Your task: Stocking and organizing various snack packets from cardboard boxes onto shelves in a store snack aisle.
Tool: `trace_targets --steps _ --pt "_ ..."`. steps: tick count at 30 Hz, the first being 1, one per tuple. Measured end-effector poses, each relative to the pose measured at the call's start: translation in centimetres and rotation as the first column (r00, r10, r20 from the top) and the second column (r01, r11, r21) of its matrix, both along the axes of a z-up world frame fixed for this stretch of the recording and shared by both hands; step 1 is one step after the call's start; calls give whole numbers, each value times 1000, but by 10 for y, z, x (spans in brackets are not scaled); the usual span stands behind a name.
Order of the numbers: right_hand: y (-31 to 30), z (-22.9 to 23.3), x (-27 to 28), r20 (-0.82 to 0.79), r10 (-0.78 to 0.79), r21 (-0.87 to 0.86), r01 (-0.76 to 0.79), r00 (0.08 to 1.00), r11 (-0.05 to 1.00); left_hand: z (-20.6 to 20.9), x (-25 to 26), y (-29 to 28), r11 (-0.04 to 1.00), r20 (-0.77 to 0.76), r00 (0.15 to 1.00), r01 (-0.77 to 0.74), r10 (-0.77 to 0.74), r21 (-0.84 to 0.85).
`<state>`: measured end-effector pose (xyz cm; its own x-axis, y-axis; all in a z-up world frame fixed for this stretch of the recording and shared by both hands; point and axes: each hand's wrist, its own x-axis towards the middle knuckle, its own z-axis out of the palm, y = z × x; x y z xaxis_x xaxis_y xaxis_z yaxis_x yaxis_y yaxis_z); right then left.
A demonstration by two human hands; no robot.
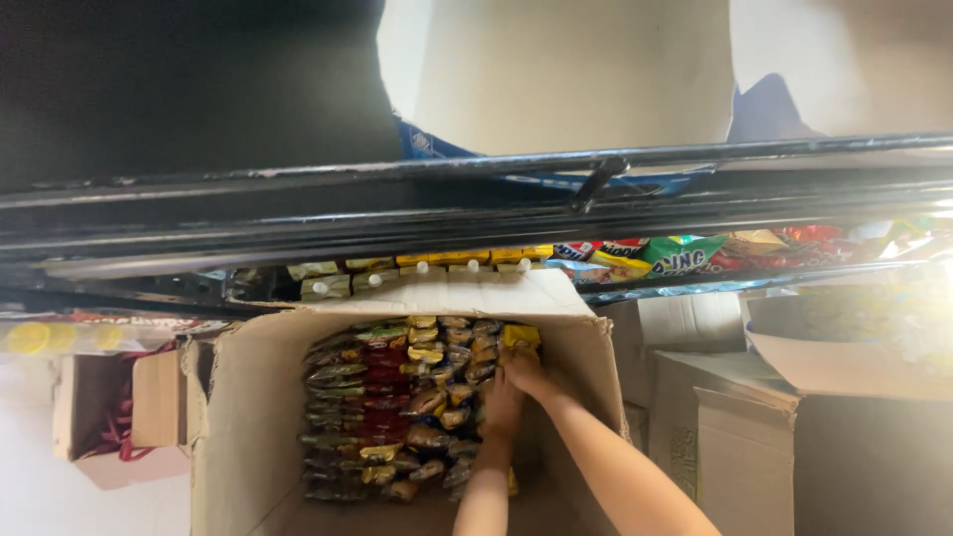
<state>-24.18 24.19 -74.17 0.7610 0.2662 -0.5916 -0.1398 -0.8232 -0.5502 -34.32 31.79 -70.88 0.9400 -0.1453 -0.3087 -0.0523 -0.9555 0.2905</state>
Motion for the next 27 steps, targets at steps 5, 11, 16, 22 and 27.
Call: trace_targets --steps 5,11,16,22,27 --pt "-12 -21 3 149 -67 -35 73 987 997 -3 5 -3 997 173 982 -73 74 -9" --pt "14 204 7 -132 -502 339 514 855 787 97 10 3 980 -70 979 -195 192 -38" --pt "13 306 -13 -529 -421 446 663 737 601 77 -11 6 905 -312 902 -372 299 -208" --pt "-19 357 -46 -630 -390 488 733 672 474 167 -29 23 868 -159 894 -446 419 -221" --pt "-55 421 -66 -690 -309 572 755 655 322 221 -14 33 500 -55 793 -434 607 -749"
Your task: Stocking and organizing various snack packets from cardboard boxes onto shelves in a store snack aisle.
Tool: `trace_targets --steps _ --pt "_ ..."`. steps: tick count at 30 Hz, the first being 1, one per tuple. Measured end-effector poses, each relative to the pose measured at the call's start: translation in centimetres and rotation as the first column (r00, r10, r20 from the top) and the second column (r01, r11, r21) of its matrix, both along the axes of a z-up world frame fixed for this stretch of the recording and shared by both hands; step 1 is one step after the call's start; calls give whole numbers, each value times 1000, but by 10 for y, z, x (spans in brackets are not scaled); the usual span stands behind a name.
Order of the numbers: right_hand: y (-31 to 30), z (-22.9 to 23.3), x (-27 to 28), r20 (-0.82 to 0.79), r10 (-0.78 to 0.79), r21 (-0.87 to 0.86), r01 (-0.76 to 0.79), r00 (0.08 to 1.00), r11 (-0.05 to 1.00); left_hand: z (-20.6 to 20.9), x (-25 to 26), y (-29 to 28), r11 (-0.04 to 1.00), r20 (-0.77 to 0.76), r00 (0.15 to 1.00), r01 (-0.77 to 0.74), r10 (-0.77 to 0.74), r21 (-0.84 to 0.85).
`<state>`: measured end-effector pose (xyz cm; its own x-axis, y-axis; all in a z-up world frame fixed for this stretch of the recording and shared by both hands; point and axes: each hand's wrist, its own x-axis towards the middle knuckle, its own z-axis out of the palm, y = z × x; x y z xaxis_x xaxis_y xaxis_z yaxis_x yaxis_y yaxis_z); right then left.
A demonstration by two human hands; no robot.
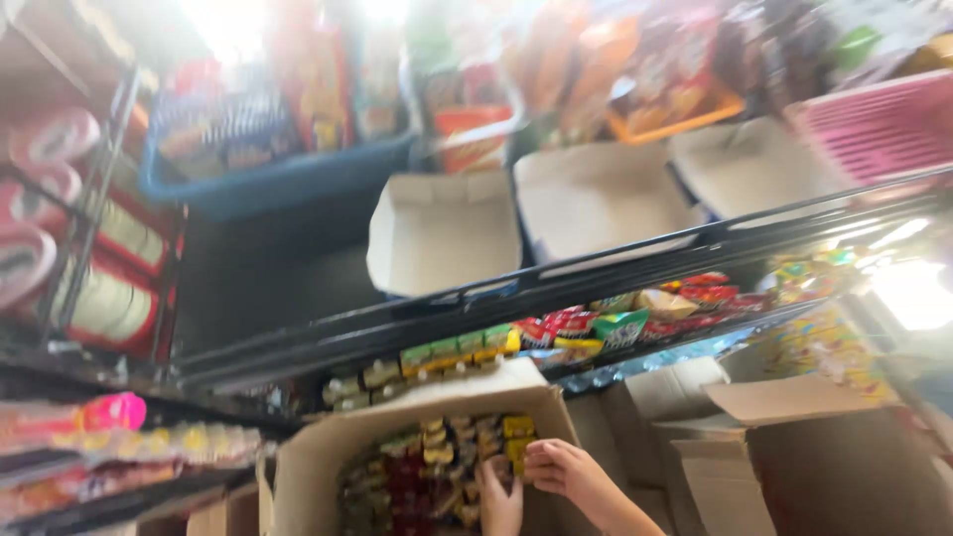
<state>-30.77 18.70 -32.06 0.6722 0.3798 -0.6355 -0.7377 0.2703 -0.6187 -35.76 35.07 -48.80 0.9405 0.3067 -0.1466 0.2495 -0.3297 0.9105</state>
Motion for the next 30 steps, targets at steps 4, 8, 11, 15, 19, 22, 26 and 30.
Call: trace_targets --steps 4,8,11,15,19,22,26,30 --pt "-37 47 4 88 -147 101 138 985 985 73 31 -6 967 48 998 -29 43 -255" --pt "-87 73 14 220 -247 194 205 944 959 163 79 -40 951 259 965 117 -41 -287" --pt "-125 111 24 308 -305 171 263 901 950 274 102 -86 930 438 881 296 -177 -218" --pt "-186 167 46 426 -395 157 364 814 918 401 132 -149 872 589 696 489 -410 28" --pt "-264 233 85 622 -374 101 403 688 909 480 173 -216 801 704 481 561 -523 211" --pt "-322 287 127 807 -278 -9 482 522 876 511 215 -268 789 728 385 508 -567 345" --pt "-387 336 216 965 14 -199 699 261 687 524 277 -338 778 661 421 431 -621 457" --pt "-429 348 296 894 430 -294 891 127 346 501 341 -389 795 636 480 314 -605 519"
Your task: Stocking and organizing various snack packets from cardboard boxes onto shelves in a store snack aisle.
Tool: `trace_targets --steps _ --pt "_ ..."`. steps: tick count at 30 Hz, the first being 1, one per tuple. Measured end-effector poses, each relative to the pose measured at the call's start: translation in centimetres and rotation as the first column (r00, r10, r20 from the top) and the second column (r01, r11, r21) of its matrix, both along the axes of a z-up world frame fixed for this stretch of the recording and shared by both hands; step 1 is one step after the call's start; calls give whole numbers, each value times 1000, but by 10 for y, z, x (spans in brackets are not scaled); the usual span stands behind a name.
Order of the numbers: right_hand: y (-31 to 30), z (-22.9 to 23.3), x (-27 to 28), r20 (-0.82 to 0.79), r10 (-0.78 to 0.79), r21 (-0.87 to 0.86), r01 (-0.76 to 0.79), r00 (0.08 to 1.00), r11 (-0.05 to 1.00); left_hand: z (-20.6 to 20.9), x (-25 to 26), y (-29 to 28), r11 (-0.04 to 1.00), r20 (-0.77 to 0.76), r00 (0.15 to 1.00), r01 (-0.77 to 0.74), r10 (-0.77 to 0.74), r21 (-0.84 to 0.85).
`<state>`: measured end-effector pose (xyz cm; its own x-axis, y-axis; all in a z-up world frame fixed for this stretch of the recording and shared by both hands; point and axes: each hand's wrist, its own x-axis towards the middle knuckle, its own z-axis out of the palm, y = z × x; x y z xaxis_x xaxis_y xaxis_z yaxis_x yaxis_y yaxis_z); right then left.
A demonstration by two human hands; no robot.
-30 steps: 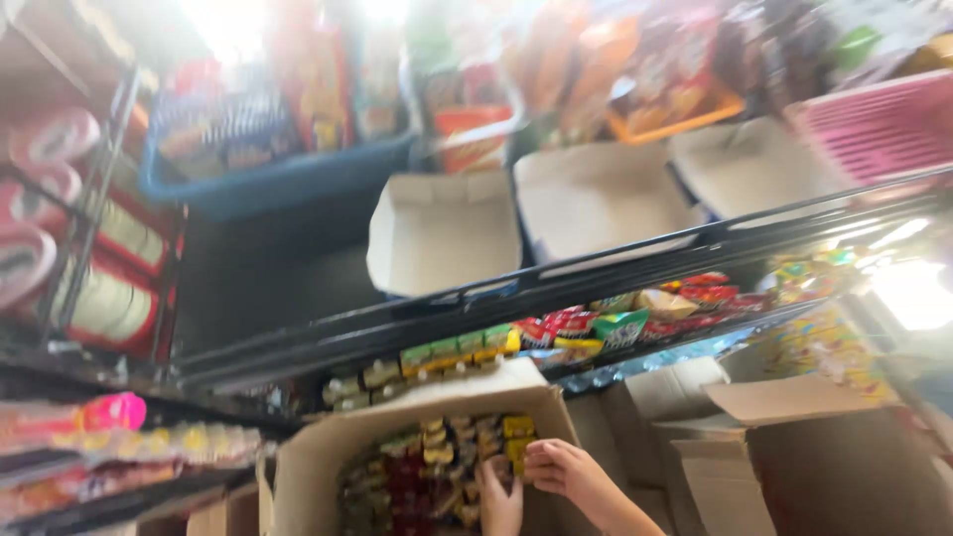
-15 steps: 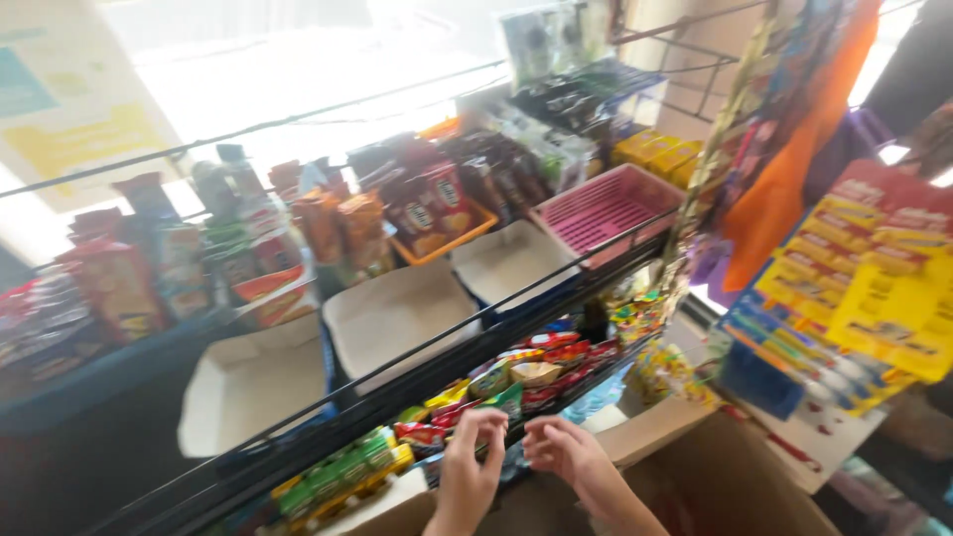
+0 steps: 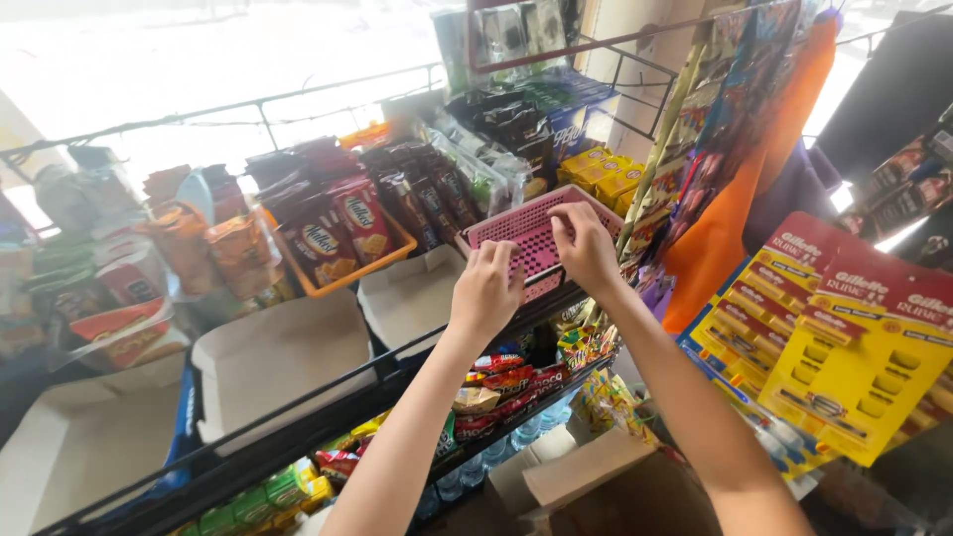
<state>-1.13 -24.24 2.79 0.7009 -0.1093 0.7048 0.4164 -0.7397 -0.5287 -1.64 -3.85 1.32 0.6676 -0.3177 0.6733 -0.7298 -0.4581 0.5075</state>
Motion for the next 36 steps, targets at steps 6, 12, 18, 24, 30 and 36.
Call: trace_targets --steps 6,12,18,24,30,36 --pt "-101 -24 76 41 -305 -543 278 951 792 -20 32 -18 991 -146 982 -125 117 -45" --pt "-171 -58 104 -55 -692 -819 364 719 444 -8 23 -18 994 -152 984 -100 94 -36" --pt "-212 -72 142 -331 -718 -838 159 611 522 -8 22 -17 994 -155 983 -107 101 -25" --pt "-184 -20 121 -539 -665 -760 43 517 649 -5 19 -16 993 -161 982 -110 102 -40" --pt "-208 -40 139 -530 -666 -783 -4 525 621 -1 18 -15 992 -203 973 -123 112 -38" --pt "-216 -39 137 -463 -649 -770 88 604 631 -6 23 -17 992 -197 975 -117 107 -39"
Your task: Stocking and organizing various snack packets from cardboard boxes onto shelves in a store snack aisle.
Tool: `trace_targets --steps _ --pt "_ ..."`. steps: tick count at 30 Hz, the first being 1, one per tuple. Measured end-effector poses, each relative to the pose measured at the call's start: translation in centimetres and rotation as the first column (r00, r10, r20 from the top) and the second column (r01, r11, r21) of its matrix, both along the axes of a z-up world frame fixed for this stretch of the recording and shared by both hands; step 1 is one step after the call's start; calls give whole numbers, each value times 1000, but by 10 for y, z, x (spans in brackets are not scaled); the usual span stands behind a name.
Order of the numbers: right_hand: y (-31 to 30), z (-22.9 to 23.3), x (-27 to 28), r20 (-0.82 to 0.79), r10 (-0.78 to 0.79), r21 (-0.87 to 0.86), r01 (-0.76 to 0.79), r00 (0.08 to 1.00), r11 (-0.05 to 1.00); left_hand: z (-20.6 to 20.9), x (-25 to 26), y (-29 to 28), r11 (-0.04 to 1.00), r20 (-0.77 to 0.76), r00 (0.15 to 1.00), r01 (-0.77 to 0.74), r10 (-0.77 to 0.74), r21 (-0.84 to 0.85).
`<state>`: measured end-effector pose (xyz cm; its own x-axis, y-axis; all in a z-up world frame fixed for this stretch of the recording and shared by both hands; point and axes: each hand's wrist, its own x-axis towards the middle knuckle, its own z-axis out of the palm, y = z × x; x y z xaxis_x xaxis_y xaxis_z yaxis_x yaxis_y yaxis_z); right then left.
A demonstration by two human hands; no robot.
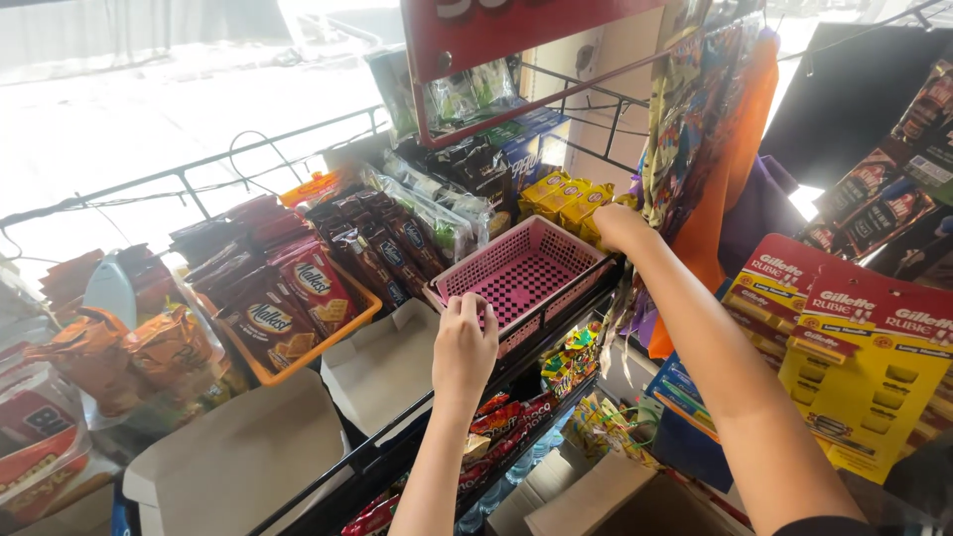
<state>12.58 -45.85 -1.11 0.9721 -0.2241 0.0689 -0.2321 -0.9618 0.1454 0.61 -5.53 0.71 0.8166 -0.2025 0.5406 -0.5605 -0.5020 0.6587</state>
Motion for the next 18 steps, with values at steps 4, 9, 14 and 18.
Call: trace_targets --steps 4,9,14,18 --pt "8 7 -5 84 17 35 -20 996 999 -1 2 -1 1000 -20 1000 4 -3 13" --pt "15 4 5 -81 -8 185 23 997 983 -2 0 -1 1000 -4 1000 -10 10 16" --pt "-1 -2 14 -226 -83 128 114 971 985 0 0 -1 1000 1 1000 -22 21 15" --pt "-7 2 16 -339 -199 98 245 920 964 1 -3 -1 999 -22 1000 -18 19 28"
